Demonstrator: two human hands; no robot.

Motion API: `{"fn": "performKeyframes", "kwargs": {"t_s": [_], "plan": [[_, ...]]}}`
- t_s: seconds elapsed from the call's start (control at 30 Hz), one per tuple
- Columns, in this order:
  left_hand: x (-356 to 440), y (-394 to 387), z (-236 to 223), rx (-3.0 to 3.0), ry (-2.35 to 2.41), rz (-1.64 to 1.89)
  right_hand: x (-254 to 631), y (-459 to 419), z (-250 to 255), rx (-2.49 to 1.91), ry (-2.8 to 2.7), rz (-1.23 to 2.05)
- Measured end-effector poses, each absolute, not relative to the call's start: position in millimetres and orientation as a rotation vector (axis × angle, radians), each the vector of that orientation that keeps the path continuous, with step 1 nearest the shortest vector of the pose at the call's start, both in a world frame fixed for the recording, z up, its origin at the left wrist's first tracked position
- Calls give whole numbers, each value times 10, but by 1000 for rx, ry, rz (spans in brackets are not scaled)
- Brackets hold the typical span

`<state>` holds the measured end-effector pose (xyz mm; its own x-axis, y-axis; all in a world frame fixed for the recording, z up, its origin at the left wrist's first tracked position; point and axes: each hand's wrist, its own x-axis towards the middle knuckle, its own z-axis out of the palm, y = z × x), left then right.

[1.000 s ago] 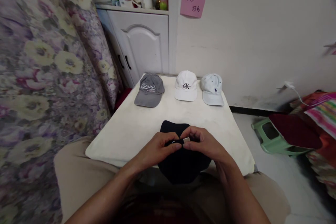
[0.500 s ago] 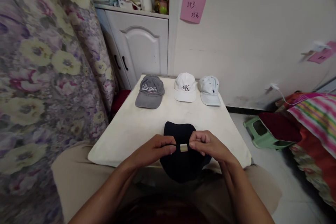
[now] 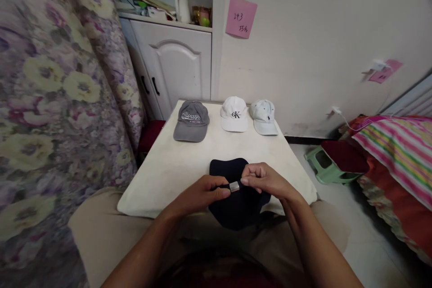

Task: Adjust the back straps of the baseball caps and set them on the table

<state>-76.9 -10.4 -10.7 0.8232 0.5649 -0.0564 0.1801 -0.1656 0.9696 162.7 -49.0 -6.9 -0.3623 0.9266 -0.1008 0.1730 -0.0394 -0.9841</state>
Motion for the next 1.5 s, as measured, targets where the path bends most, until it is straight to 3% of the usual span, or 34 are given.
{"fn": "performKeyframes", "kwargs": {"t_s": [0.33, 0.6, 0.97, 1.13, 1.3, 1.5], "plan": [[-757, -111, -203, 1678, 601, 451, 1650, -475, -122, -1201, -1573, 1442], [-740, -14, -89, 1707, 503, 303, 1661, -502, -28, -1176, -1557, 1477], [-766, 44, 424, 1209, 408, 457, 2066, -657, -54, -805, -1359, 1818], [-722, 26, 560, 890, 223, 542, 1905, -654, 6, -530, -1055, 1700], [-674, 76, 253, 636, 146, 764, 1672, -476, -32, -436, -694, 1650], [-649, 272, -300, 378, 228, 832, 1633, -222, -457, -440, -501, 1721]]}}
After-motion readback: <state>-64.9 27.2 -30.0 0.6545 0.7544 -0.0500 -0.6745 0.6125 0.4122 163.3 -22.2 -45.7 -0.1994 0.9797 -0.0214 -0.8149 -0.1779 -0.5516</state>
